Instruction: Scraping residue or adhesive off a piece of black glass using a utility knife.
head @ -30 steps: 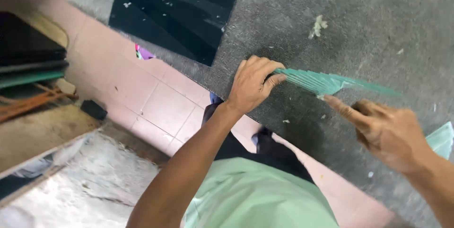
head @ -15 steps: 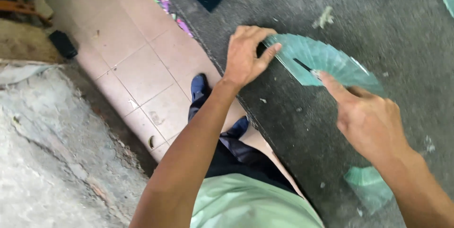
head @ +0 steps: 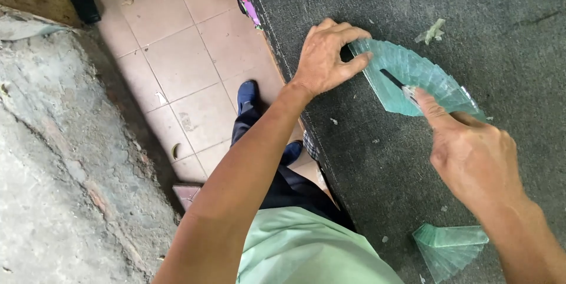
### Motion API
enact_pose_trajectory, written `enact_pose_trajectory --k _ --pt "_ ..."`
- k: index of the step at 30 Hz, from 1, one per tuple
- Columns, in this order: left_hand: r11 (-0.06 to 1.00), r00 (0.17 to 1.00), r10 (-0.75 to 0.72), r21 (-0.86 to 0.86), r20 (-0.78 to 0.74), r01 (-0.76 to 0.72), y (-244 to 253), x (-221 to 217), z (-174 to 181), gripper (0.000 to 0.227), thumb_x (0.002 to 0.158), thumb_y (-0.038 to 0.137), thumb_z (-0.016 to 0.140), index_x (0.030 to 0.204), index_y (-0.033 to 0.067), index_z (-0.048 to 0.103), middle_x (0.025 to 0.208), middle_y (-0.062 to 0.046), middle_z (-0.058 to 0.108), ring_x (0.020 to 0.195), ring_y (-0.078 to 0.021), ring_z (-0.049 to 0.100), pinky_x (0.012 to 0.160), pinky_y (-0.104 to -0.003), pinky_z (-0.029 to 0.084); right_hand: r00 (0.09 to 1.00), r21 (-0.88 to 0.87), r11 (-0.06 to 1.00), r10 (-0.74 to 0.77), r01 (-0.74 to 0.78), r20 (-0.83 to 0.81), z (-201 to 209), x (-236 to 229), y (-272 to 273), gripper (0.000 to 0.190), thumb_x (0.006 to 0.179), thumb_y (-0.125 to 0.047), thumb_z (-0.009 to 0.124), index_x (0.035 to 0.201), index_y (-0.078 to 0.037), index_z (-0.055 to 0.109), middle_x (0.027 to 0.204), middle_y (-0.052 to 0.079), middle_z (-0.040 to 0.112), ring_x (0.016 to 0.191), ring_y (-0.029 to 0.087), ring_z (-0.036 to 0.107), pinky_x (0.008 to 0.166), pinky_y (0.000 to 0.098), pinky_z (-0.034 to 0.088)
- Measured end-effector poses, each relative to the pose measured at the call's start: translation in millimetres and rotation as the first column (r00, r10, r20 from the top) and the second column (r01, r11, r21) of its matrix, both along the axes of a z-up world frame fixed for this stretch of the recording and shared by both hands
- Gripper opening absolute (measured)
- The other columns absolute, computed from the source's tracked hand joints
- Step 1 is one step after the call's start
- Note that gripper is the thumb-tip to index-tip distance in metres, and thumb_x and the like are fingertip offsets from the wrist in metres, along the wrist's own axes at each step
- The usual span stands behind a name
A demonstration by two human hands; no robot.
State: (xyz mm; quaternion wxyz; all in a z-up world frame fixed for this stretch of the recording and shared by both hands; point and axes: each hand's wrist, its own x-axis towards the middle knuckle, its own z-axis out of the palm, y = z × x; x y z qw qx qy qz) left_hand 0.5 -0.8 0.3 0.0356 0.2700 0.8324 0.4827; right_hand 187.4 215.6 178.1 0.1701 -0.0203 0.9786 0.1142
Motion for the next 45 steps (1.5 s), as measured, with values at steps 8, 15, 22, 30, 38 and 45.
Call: enact_pose_trajectory --k 8,15,22,30,38,45 --pt "0.995 0.994 -0.095 -0.014 -0.055 0.094 -7.5 -2.3 -0.8 0.07 0.104 0.076 0.046 0.138 0.0215 0.075 0.137 -0.004 0.082 0.12 -0.0269 0.068 0.105 -0.048 0.045 0.993 -0.017 0.999 -0.048 0.05 0.105 -2.3 0.9 -6.5 0.105 0.088 -0.015 0.071 0.183 -0.043 0.036 0.09 0.003 0.077 0.057 0.035 0.076 0.063 0.0591 0.07" --pt "0.995 0.992 -0.084 0.063 0.09 0.078 -9.0 -4.9 13.9 0.03 0.097 0.042 0.073 0.113 0.0192 0.063 0.106 0.0 0.074 0.101 -0.024 0.063 0.103 -0.049 0.045 0.996 -0.096 0.992 -0.075 0.079 0.05 -1.8 -10.0 -18.5 0.099 0.092 -0.006 0.068 0.183 -0.032 0.038 0.087 0.006 0.075 0.047 0.028 0.07 0.058 0.0568 0.074" --pt "0.993 0.991 -0.034 0.117 0.13 0.018 -9.0 -6.7 15.0 0.023 0.091 0.029 0.083 0.102 0.0202 0.066 0.118 0.0 0.082 0.108 -0.025 0.069 0.098 -0.05 0.05 0.994 -0.126 0.986 -0.109 0.111 0.019 -10.6 -11.6 -27.7 0.094 0.093 -0.016 0.068 0.181 -0.038 0.041 0.087 0.008 0.072 0.054 0.04 0.073 0.056 0.0626 0.065" --pt "0.99 0.992 -0.037 0.14 0.12 0.02 -11.4 -7.7 10.9 0.023 0.092 0.034 0.082 0.101 0.0201 0.066 0.114 0.001 0.081 0.107 -0.0254 0.066 0.096 -0.048 0.05 0.992 0.023 0.993 -0.117 0.116 0.044 -14.6 -9.9 -49.4 0.098 0.094 -0.025 0.07 0.184 -0.037 0.032 0.09 0.009 0.069 0.059 0.043 0.078 0.054 0.0592 0.063" --pt "0.994 0.992 -0.051 0.097 0.119 0.04 -12.8 -8.1 9.9 0.03 0.092 0.038 0.078 0.109 0.0172 0.066 0.102 -0.002 0.076 0.101 -0.0254 0.066 0.097 -0.048 0.05 0.983 0.079 0.992 -0.106 0.095 0.151 -11.2 -2.9 -38.1 0.105 0.099 -0.023 0.066 0.19 -0.04 0.016 0.095 0.006 0.076 0.059 0.041 0.077 0.057 0.0567 0.065" --pt "0.982 0.994 -0.089 0.172 0.064 0.076 -5.3 -18.7 14.1 0.053 0.083 0.039 0.077 0.129 0.0199 0.062 0.132 -0.006 0.078 0.124 -0.0222 0.074 0.116 -0.05 0.05 0.966 0.095 0.992 -0.104 0.084 0.236 3.3 -27.5 -35.3 0.105 0.094 -0.024 0.067 0.188 -0.043 0.025 0.106 0.006 0.082 0.076 0.051 0.083 0.074 0.0666 0.067"
